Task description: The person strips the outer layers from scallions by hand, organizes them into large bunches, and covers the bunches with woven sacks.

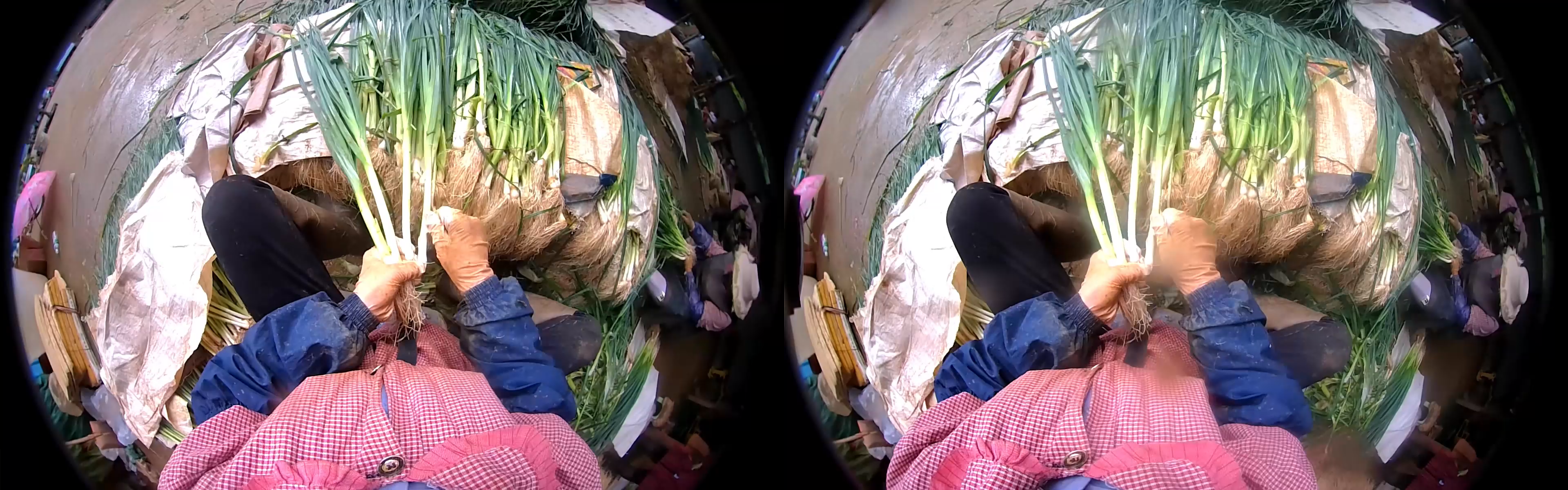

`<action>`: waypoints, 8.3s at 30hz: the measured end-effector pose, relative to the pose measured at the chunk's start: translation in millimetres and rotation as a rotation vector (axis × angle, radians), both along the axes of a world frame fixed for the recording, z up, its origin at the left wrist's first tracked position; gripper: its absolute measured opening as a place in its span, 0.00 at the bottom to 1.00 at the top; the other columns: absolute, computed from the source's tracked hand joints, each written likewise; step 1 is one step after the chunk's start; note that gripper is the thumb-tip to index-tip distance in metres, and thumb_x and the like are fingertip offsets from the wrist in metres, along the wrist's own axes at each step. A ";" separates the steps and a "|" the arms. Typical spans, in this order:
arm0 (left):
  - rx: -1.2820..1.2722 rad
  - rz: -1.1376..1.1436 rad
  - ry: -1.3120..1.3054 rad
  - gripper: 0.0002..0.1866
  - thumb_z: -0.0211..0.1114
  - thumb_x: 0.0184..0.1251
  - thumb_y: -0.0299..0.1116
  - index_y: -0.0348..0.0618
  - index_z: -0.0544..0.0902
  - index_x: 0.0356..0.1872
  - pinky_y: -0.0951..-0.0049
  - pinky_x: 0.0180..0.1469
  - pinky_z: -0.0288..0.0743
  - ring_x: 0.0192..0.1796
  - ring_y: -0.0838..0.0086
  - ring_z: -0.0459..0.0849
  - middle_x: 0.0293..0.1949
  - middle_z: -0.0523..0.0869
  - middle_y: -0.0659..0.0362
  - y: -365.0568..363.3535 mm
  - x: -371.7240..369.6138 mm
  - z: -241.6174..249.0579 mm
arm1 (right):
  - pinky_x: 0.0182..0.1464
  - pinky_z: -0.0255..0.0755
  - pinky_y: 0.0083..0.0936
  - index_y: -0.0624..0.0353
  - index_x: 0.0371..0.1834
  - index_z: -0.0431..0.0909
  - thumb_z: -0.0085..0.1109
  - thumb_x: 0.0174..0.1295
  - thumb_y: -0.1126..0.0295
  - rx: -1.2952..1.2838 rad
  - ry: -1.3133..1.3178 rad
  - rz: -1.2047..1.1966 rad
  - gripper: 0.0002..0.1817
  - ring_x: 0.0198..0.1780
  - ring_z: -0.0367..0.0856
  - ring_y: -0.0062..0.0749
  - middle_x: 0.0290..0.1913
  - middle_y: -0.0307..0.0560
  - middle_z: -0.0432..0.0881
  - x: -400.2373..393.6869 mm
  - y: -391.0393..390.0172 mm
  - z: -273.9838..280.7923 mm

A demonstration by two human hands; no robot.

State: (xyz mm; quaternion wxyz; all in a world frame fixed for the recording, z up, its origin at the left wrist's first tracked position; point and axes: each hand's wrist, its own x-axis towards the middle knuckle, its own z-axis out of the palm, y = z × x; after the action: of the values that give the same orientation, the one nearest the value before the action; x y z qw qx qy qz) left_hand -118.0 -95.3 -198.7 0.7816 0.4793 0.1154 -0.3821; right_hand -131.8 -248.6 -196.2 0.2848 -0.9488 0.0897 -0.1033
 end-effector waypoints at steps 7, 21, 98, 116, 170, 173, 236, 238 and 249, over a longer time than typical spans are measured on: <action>-0.001 0.039 0.008 0.12 0.64 0.42 0.14 0.37 0.77 0.29 0.76 0.29 0.74 0.26 0.76 0.79 0.25 0.80 0.60 -15.9 8.6 -1.9 | 0.23 0.66 0.12 0.64 0.38 0.78 0.56 0.63 0.65 1.459 0.034 -0.184 0.11 0.20 0.73 0.16 0.25 0.39 0.81 -68.7 5.3 84.5; -0.009 0.044 0.018 0.14 0.64 0.42 0.13 0.38 0.76 0.32 0.77 0.31 0.74 0.27 0.77 0.78 0.27 0.80 0.61 -10.5 2.0 -14.3 | 0.26 0.69 0.20 0.64 0.32 0.80 0.60 0.59 0.68 0.536 -0.056 -0.037 0.09 0.23 0.75 0.21 0.23 0.38 0.80 -23.6 16.7 19.5; -0.115 0.019 0.045 0.19 0.63 0.51 0.17 0.37 0.71 0.46 0.81 0.39 0.76 0.36 0.78 0.79 0.36 0.77 0.61 6.8 12.8 -38.9 | 0.36 0.72 0.40 0.58 0.34 0.80 0.60 0.53 0.58 -0.042 0.342 0.014 0.14 0.34 0.80 0.51 0.29 0.56 0.81 38.9 22.0 -19.0; -0.227 -0.258 0.271 0.24 0.56 0.51 0.23 0.33 0.73 0.54 0.82 0.36 0.77 0.33 0.78 0.81 0.34 0.82 0.57 -11.1 23.4 -23.6 | 0.23 0.70 0.13 0.66 0.38 0.77 0.57 0.62 0.69 1.255 0.195 0.055 0.10 0.23 0.76 0.16 0.26 0.42 0.81 -61.8 27.8 67.8; -0.348 -0.221 0.263 0.13 0.57 0.61 0.22 0.33 0.72 0.47 0.70 0.42 0.81 0.40 0.68 0.83 0.41 0.81 0.51 31.8 16.8 -13.1 | 0.29 0.67 0.18 0.65 0.37 0.77 0.62 0.58 0.68 0.864 -0.046 -0.301 0.11 0.29 0.73 0.18 0.29 0.37 0.79 59.6 4.4 -47.3; -0.256 -0.179 0.254 0.12 0.58 0.59 0.21 0.31 0.73 0.44 0.76 0.36 0.79 0.39 0.68 0.84 0.40 0.81 0.48 22.1 8.1 -22.4 | 0.27 0.65 0.17 0.64 0.35 0.78 0.58 0.63 0.63 1.016 -0.137 -0.461 0.12 0.25 0.71 0.16 0.26 0.35 0.78 35.1 19.5 -58.3; -0.228 -0.108 0.393 0.21 0.52 0.54 0.15 0.29 0.67 0.53 0.71 0.35 0.83 0.31 0.67 0.83 0.36 0.80 0.49 13.7 17.9 -16.7 | 0.26 0.68 0.11 0.67 0.64 0.58 0.45 0.59 0.80 0.902 -0.066 -0.235 0.27 0.25 0.71 0.16 0.51 0.53 0.76 -41.9 3.5 79.4; -0.331 -0.158 0.593 0.22 0.51 0.55 0.20 0.32 0.65 0.55 0.69 0.35 0.83 0.31 0.66 0.83 0.36 0.80 0.49 11.9 23.0 -4.9 | 0.36 0.72 0.14 0.68 0.64 0.56 0.44 0.56 0.80 1.307 0.214 -0.065 0.29 0.34 0.75 0.19 0.52 0.52 0.75 -30.2 -15.7 38.9; -0.558 -0.233 0.569 0.14 0.54 0.60 0.24 0.30 0.72 0.47 0.70 0.32 0.84 0.29 0.67 0.84 0.32 0.82 0.52 19.2 31.2 -29.9 | 0.49 0.70 0.28 0.60 0.51 0.73 0.58 0.56 0.67 0.218 0.261 0.118 0.19 0.44 0.77 0.37 0.43 0.50 0.78 -91.2 -19.6 36.2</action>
State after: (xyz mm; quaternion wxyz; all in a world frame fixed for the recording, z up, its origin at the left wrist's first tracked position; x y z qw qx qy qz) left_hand -86.8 -76.0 -228.6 0.7700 0.1341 0.1636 -0.6019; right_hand -222.9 -268.2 -160.1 0.3775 -0.9213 0.0806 0.0477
